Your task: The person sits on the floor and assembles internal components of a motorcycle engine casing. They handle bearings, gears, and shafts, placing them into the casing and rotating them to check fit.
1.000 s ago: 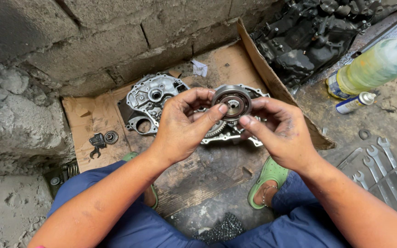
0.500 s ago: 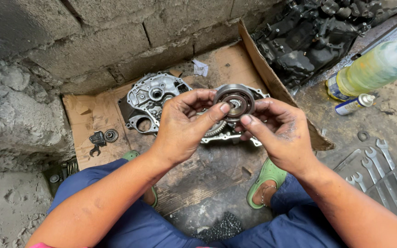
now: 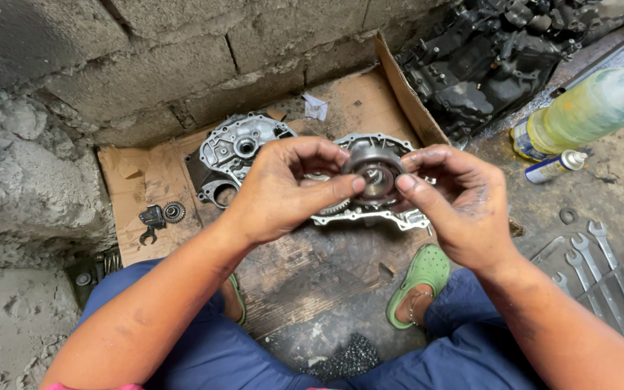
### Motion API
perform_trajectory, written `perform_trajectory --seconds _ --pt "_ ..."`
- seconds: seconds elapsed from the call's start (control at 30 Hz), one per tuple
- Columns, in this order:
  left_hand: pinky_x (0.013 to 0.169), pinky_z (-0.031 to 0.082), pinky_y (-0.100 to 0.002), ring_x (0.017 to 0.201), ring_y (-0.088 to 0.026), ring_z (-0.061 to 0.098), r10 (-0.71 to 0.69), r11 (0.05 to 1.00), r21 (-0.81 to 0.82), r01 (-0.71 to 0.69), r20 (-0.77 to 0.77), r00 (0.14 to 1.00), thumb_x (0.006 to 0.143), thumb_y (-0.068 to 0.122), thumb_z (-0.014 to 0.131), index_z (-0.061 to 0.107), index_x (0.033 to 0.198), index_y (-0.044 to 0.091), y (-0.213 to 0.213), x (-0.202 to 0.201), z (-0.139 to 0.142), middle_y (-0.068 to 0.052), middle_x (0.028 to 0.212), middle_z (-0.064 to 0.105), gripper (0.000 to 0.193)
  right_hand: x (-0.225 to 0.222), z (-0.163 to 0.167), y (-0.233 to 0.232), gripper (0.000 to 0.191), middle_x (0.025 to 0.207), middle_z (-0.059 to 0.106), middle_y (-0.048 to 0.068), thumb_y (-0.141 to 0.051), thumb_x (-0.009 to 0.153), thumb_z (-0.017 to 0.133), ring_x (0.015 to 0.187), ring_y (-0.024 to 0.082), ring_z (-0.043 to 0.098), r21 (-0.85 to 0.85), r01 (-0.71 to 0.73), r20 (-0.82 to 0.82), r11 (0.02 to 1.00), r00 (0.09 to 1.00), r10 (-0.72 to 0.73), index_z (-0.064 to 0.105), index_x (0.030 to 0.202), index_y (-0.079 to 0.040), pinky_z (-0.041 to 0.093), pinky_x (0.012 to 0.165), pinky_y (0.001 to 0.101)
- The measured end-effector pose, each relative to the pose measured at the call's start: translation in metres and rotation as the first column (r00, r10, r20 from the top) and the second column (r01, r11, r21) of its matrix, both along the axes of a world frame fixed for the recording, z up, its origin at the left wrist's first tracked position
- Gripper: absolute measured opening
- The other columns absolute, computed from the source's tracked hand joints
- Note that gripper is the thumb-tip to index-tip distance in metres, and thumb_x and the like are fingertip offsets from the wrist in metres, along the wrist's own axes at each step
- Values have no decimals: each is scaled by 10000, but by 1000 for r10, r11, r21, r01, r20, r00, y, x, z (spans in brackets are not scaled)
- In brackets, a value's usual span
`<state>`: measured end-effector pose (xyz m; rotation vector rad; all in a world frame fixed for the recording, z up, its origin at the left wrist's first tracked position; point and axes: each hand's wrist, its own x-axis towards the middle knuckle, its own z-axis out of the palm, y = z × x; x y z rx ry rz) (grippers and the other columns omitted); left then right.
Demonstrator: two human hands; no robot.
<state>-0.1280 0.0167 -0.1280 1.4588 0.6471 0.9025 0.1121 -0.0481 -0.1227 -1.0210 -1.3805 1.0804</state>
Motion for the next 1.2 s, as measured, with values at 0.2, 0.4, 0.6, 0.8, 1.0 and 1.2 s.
perform_trajectory --seconds 0.2,0.4,0.6,0.8,1.0,1.2 --pt "751 586 -228 834 -67 687 -71 997 -27 68 -121 990 856 179 834 741 1055 -3 -5 12 15 -31 930 750 286 13 23 2 126 1037 662 49 -12 947 733 926 82 606 59 -68 290 996 956 48 681 1056 23 523 793 226" --pt "811 589 -223 899 -58 691 25 999 -29 -25 -2 1000 907 153 806 759 1114 -23 -9 13 15 -35 989 773 276 12 28 7 169 1078 668 36 -25 963 684 922 67 652 -71 -57 40 996 997 60 647 1122 20 585 777 233" --pt "871 583 -242 943 -82 696 102 982 -184 -51 278 955 950 83 766 713 1167 -39 -6 15 -5 -55 1052 757 254 1 7 6 220 1058 715 72 -13 981 681 884 93 688 -47 -62 49 997 997 64 656 1194 38 586 776 239" --pt "887 577 -244 964 -84 690 162 974 -204 -95 347 924 953 67 762 696 1154 -27 -8 3 -40 -58 1061 745 231 -31 -24 10 275 1112 733 84 -21 965 672 928 112 715 -112 -106 -55 988 993 100 648 1235 33 598 763 252" --pt "833 578 -226 934 -70 683 -1 994 -102 22 201 980 913 103 804 676 1113 -10 8 -24 -54 -40 1030 724 263 -36 -42 13 213 1053 716 49 -46 980 672 905 81 686 -76 -26 34 997 999 28 656 1183 20 605 777 251" --pt "660 516 -204 763 -49 611 -42 999 -6 41 -82 996 863 181 847 741 1075 -2 2 -25 -41 -12 915 732 300 -29 -28 9 145 998 683 22 -44 960 711 890 58 628 12 -71 248 997 966 66 672 1083 23 543 777 225"
